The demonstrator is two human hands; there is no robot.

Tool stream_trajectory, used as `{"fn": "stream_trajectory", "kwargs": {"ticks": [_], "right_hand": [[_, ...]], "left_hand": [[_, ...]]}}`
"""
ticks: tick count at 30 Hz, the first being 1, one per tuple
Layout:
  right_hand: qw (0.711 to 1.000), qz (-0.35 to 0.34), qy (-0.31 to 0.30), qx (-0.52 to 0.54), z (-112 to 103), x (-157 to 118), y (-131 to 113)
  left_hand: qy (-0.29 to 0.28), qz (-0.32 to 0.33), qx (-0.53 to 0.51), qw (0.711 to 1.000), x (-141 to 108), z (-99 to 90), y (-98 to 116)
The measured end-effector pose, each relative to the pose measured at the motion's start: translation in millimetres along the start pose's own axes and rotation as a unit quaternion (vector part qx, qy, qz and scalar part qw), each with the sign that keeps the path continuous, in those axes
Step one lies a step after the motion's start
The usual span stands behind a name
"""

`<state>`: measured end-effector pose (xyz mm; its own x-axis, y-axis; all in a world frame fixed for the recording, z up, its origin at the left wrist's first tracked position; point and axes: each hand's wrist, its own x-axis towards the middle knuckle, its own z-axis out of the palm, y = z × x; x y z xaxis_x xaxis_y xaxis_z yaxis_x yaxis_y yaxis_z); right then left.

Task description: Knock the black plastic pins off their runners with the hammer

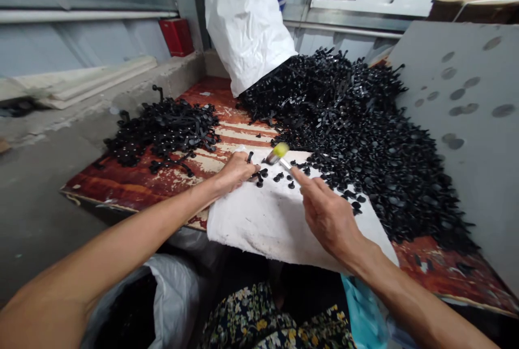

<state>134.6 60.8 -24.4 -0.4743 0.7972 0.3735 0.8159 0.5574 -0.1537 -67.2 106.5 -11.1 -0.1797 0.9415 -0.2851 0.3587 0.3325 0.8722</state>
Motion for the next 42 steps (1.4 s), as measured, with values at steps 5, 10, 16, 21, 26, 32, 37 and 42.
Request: {"fn": "stream_trajectory", "kwargs": {"ticks": [5,10,16,21,26,32,37,42], "right_hand": [[0.999,0.011,-0.045,0.000,1,-1,-1],[0.940,0.097,0.112,0.307,-14,-12,2],[0.751,0.338,0.033,0.566,-16,-35,6],[0.690,0.372,0.037,0.620,-9,-39,10],[0.699,0.362,0.028,0.616,-8,-39,13],[0.700,0.358,0.023,0.618,-7,-41,15],[0.697,0.359,0.023,0.620,-7,-41,15],[0.703,0.358,0.024,0.614,-6,-41,15]], "left_hand": [[-0.020,0.001,0.021,1.000,9,-4.2,-5],[-0.095,0.032,-0.002,0.995,-1,-16.2,-3],[-0.186,0.114,0.066,0.974,-19,-6.0,3],[-0.181,0.113,0.097,0.972,-16,2.1,7],[-0.204,0.099,0.075,0.971,-10,2.1,1],[-0.204,0.095,0.071,0.972,-4,3.2,-5],[-0.192,0.086,0.073,0.975,-7,5.3,1],[-0.191,0.082,0.081,0.975,-10,6.3,4]]}}
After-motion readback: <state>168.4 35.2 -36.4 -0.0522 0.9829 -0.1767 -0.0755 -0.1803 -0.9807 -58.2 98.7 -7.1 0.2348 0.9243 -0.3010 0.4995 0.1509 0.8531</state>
